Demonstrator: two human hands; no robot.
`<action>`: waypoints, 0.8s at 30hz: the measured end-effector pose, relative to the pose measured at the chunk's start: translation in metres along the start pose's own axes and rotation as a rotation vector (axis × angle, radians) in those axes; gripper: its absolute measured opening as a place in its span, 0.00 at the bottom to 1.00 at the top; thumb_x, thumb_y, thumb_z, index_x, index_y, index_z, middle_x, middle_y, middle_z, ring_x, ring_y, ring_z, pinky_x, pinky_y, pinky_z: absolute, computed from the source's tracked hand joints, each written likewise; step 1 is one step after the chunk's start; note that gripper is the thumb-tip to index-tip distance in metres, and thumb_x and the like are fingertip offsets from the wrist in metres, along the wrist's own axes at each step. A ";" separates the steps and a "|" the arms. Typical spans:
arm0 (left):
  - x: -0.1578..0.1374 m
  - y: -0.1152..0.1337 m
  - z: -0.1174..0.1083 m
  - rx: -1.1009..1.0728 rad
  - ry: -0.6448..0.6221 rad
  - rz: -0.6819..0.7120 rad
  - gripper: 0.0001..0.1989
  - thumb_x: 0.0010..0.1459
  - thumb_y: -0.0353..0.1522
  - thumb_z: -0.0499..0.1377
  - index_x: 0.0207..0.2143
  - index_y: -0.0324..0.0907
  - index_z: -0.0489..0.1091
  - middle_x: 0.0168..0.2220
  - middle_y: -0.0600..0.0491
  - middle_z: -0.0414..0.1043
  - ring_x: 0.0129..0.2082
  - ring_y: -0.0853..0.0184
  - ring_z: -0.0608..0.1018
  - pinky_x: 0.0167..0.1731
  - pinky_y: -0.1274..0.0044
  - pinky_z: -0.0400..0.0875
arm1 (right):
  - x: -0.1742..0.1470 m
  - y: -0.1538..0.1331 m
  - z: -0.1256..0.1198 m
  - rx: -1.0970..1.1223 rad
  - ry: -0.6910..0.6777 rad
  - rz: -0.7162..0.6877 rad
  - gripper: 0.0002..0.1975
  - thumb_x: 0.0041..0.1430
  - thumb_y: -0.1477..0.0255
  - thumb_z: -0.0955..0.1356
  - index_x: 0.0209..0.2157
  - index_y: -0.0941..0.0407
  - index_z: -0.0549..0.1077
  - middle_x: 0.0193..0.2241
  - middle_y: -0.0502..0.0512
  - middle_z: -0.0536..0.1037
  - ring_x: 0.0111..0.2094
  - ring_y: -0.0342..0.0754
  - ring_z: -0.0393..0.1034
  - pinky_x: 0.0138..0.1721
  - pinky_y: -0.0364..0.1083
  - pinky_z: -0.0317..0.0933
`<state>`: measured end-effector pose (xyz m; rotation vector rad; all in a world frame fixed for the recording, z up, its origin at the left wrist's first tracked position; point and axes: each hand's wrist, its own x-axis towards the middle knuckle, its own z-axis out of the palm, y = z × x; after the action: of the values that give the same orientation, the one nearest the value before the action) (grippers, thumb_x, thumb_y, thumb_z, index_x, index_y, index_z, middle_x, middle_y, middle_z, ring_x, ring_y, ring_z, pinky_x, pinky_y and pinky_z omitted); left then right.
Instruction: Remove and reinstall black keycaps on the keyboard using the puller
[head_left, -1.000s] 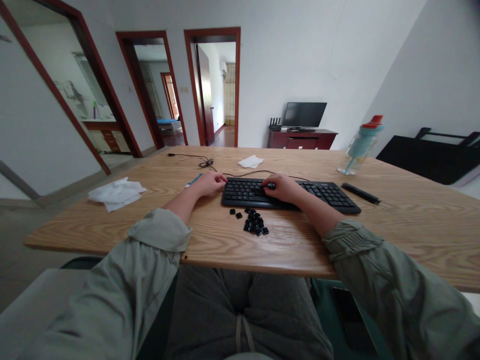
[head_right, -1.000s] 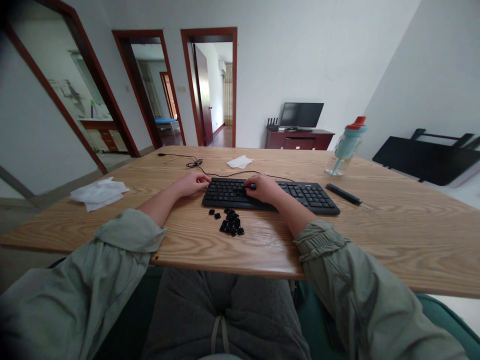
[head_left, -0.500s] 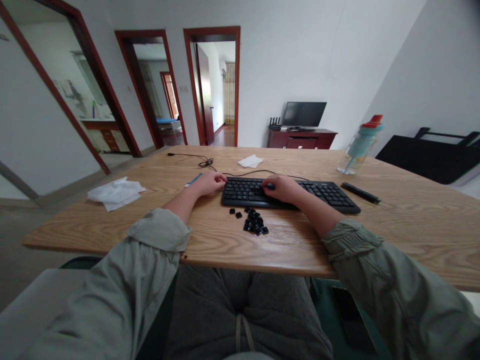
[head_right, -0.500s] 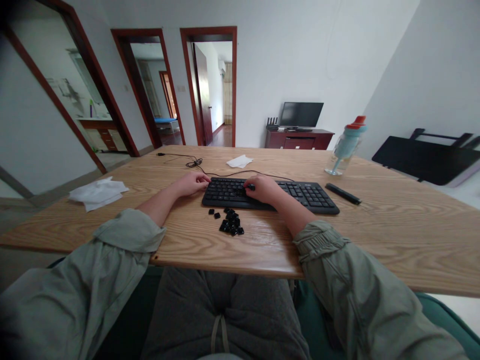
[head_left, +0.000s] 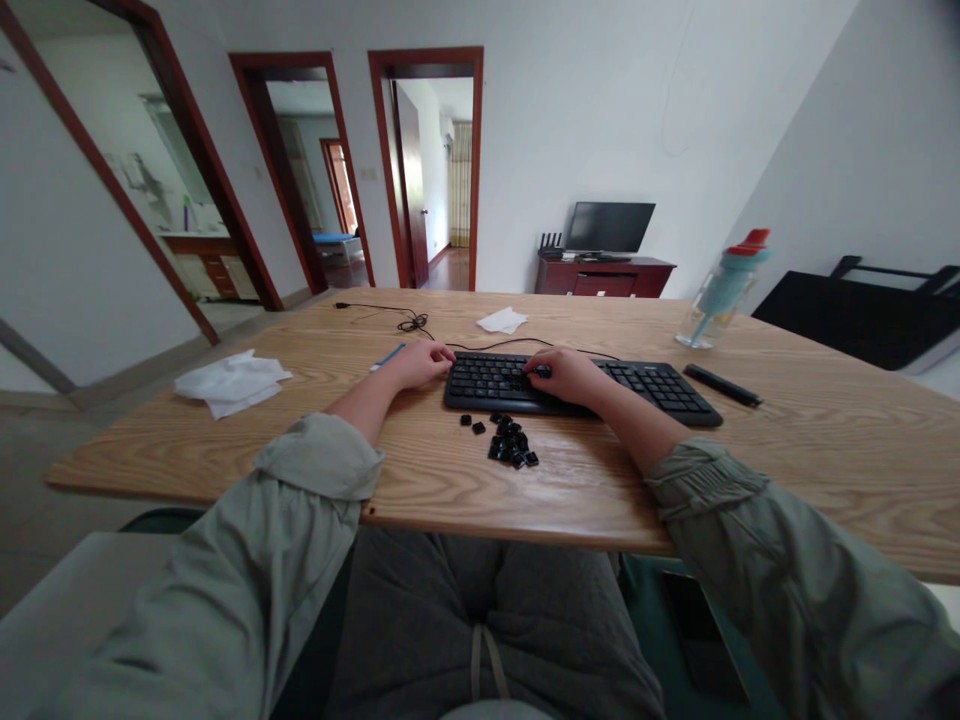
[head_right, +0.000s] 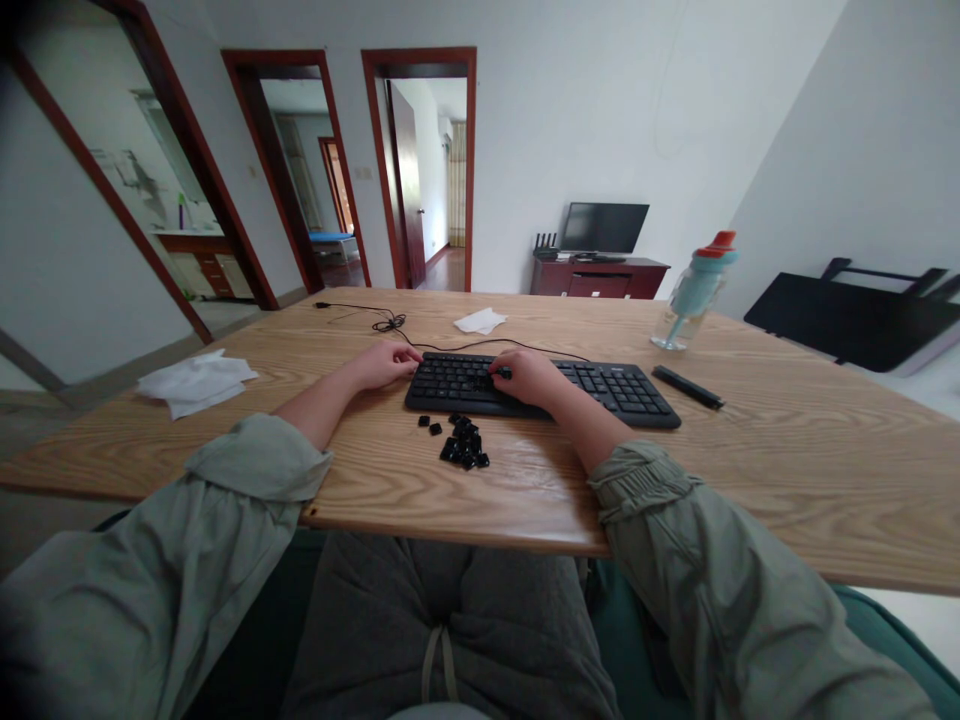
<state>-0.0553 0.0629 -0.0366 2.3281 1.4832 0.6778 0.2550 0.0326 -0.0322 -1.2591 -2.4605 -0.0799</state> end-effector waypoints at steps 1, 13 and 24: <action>0.000 -0.001 0.000 0.005 0.001 0.004 0.14 0.55 0.37 0.59 0.41 0.40 0.77 0.34 0.51 0.79 0.32 0.67 0.77 0.32 0.77 0.68 | 0.000 0.001 0.000 0.005 -0.003 -0.019 0.14 0.56 0.71 0.67 0.41 0.56 0.80 0.43 0.57 0.81 0.45 0.51 0.74 0.50 0.48 0.64; -0.002 0.002 0.001 0.008 0.000 0.012 0.15 0.55 0.37 0.59 0.42 0.40 0.77 0.35 0.51 0.79 0.34 0.66 0.77 0.33 0.78 0.68 | -0.009 -0.007 0.003 -0.110 0.051 -0.133 0.16 0.57 0.73 0.64 0.42 0.60 0.80 0.46 0.57 0.80 0.46 0.53 0.70 0.53 0.51 0.61; -0.003 0.003 0.004 -0.044 0.000 -0.016 0.15 0.54 0.36 0.59 0.42 0.39 0.77 0.34 0.51 0.79 0.33 0.67 0.77 0.33 0.78 0.68 | -0.012 -0.013 0.004 -0.163 0.026 -0.049 0.17 0.61 0.71 0.63 0.44 0.59 0.80 0.44 0.61 0.77 0.47 0.54 0.67 0.52 0.51 0.58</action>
<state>-0.0523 0.0595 -0.0388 2.2813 1.4705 0.6994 0.2501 0.0166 -0.0391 -1.2545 -2.5052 -0.3138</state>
